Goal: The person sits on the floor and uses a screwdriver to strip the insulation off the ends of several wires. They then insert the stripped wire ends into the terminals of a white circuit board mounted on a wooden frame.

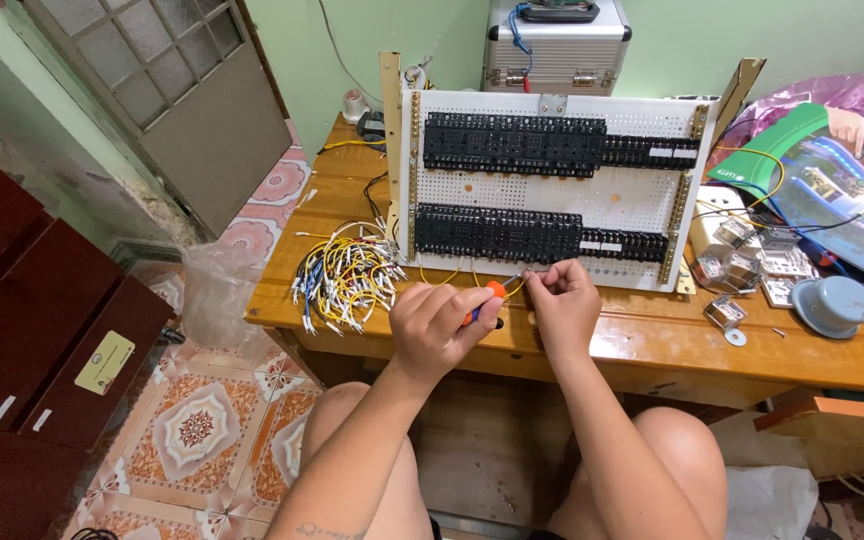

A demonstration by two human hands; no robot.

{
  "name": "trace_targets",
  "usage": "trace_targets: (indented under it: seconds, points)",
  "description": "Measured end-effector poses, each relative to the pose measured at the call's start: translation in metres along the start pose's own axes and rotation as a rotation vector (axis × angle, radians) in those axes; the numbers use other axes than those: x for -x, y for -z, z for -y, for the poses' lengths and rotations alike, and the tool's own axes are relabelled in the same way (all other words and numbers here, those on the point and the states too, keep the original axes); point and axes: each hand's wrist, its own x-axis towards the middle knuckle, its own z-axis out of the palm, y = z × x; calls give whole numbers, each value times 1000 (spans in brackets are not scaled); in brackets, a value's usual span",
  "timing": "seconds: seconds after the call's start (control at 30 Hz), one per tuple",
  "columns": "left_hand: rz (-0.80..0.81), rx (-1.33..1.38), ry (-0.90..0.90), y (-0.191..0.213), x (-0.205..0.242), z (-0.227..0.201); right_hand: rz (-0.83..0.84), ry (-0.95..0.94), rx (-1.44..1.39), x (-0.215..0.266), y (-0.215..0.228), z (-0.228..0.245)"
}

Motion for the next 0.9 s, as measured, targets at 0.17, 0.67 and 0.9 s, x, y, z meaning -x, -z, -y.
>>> trace_targets:
  seconds: [0.17,0.67,0.9]
  points:
    - [9,-6,-1,0,0,0,12,-16,-44,-6,-2,-10]
    - [2,-6,6,-3,3,0,-32,15,-106,-13,-1,-18]
    - [-14,-14,-24,-22,9,-2,-65,59,18,-14,-4,-23]
